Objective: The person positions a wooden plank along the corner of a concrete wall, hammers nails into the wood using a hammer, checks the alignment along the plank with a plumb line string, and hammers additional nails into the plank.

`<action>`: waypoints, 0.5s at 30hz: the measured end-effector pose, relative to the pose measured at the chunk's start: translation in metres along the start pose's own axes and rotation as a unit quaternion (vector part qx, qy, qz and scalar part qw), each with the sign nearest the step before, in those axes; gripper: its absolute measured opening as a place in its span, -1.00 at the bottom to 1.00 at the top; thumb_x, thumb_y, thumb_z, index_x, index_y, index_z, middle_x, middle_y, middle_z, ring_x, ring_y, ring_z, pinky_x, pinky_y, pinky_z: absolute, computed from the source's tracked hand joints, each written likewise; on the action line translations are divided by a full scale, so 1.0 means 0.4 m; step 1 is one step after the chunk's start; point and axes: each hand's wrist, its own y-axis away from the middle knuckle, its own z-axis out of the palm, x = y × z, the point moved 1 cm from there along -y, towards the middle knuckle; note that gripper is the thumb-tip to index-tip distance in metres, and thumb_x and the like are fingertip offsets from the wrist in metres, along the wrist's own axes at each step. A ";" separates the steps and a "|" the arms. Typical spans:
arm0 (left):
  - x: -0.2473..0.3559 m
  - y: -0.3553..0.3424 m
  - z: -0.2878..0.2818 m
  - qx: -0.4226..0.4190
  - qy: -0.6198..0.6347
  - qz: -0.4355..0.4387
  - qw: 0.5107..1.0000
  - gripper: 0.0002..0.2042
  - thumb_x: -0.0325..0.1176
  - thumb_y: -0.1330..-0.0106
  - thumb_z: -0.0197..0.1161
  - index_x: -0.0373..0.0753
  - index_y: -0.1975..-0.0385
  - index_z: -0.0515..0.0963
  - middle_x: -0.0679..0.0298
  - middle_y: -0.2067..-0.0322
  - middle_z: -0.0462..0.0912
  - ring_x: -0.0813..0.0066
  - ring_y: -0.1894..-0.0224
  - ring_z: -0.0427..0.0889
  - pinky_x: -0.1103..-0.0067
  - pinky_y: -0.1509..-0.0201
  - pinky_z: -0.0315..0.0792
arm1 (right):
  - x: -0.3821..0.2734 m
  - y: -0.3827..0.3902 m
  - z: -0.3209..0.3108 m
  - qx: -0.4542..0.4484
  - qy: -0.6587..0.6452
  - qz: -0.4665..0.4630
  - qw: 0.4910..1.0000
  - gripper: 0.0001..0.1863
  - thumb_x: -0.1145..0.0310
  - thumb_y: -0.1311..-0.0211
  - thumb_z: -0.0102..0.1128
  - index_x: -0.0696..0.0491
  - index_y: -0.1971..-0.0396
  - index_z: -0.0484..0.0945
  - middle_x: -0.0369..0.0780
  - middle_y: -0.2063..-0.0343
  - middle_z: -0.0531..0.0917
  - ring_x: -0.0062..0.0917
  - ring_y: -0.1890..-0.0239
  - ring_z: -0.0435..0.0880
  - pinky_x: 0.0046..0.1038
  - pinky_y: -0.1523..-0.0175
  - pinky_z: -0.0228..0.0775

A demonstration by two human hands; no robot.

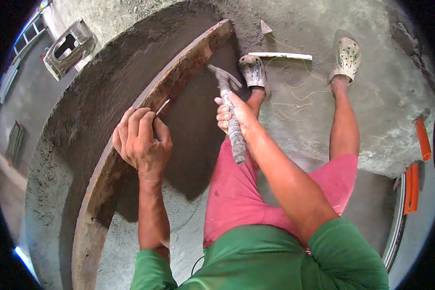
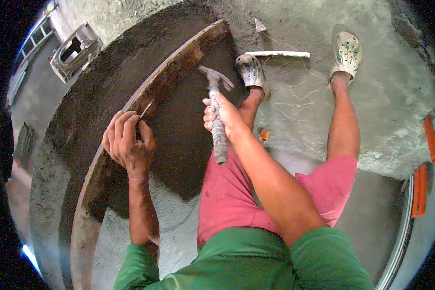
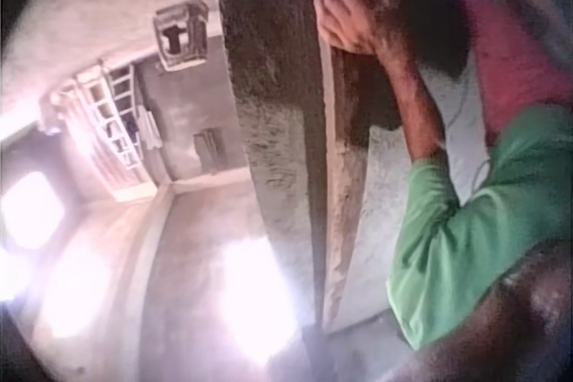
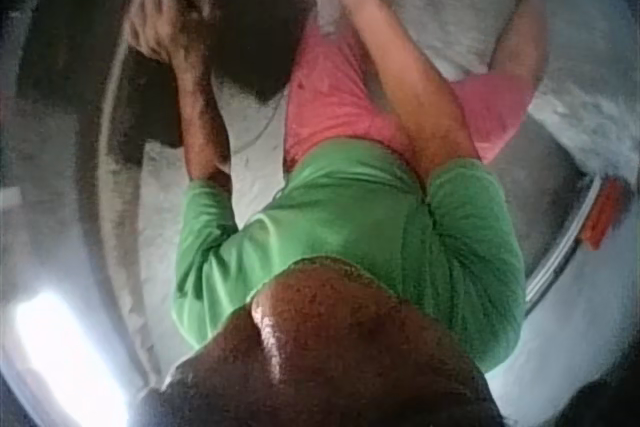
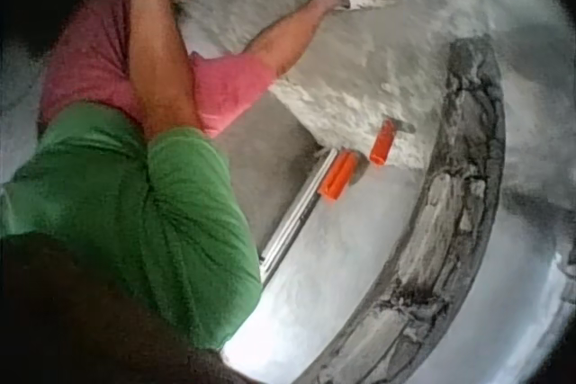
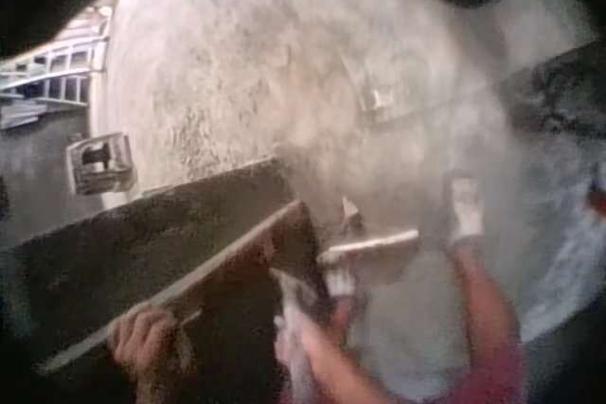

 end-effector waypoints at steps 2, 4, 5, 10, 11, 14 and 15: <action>0.000 0.001 0.010 0.000 0.001 0.000 1.000 -0.85 -0.46 -0.10 0.39 -0.09 0.33 0.66 0.38 0.15 0.74 0.31 -0.09 0.66 0.39 -0.26 0.31 | -0.005 -0.004 0.024 -0.063 0.001 0.019 0.998 -0.54 -0.11 -0.49 0.04 0.01 -0.01 0.42 -0.38 0.56 0.44 -0.62 0.61 0.41 -0.46 0.54 0.31; -0.002 0.002 0.014 0.003 0.003 0.001 1.000 -0.85 -0.46 -0.10 0.40 -0.09 0.33 0.66 0.39 0.16 0.74 0.31 -0.09 0.66 0.39 -0.26 0.31 | -0.001 0.003 0.033 -0.033 0.036 -0.004 0.999 -0.53 -0.12 -0.48 0.05 0.00 -0.02 0.42 -0.39 0.56 0.43 -0.63 0.61 0.42 -0.46 0.54 0.32; -0.004 0.004 0.014 0.002 0.000 0.008 1.000 -0.85 -0.46 -0.10 0.40 -0.10 0.34 0.66 0.39 0.17 0.73 0.33 -0.08 0.65 0.39 -0.23 0.30 | 0.002 0.009 0.032 -0.001 0.061 -0.015 0.998 -0.53 -0.13 -0.48 0.05 -0.01 -0.02 0.42 -0.39 0.56 0.43 -0.63 0.61 0.42 -0.46 0.54 0.32; -0.001 -0.004 0.011 0.002 0.001 0.008 1.000 -0.86 -0.46 -0.09 0.39 -0.11 0.35 0.65 0.39 0.18 0.72 0.33 -0.08 0.64 0.39 -0.21 0.28 | -0.008 0.025 0.007 0.062 0.073 -0.018 0.995 -0.55 -0.13 -0.48 0.05 -0.03 0.01 0.43 -0.40 0.56 0.43 -0.63 0.62 0.41 -0.47 0.54 0.32; -0.002 -0.002 0.012 0.001 -0.003 0.008 1.000 -0.86 -0.46 -0.09 0.39 -0.11 0.35 0.65 0.39 0.18 0.72 0.32 -0.08 0.64 0.39 -0.21 0.28 | -0.015 0.024 0.010 0.065 0.074 -0.019 0.995 -0.55 -0.13 -0.48 0.05 -0.03 0.01 0.43 -0.40 0.56 0.43 -0.63 0.62 0.41 -0.47 0.54 0.32; -0.003 -0.003 0.006 -0.003 -0.010 0.002 1.000 -0.87 -0.45 -0.10 0.39 -0.11 0.34 0.65 0.38 0.16 0.73 0.31 -0.09 0.65 0.38 -0.23 0.30 | -0.022 0.024 0.044 -0.059 0.008 0.031 0.998 -0.55 -0.13 -0.48 0.05 -0.03 0.00 0.43 -0.40 0.56 0.43 -0.64 0.62 0.41 -0.47 0.54 0.31; -0.005 -0.004 0.003 -0.006 -0.012 -0.001 1.000 -0.87 -0.45 -0.12 0.39 -0.10 0.34 0.65 0.38 0.15 0.74 0.31 -0.10 0.66 0.37 -0.26 0.30 | -0.021 0.030 0.053 -0.022 0.050 0.001 0.999 -0.55 -0.12 -0.49 0.04 -0.03 -0.01 0.42 -0.39 0.56 0.43 -0.64 0.63 0.41 -0.47 0.54 0.31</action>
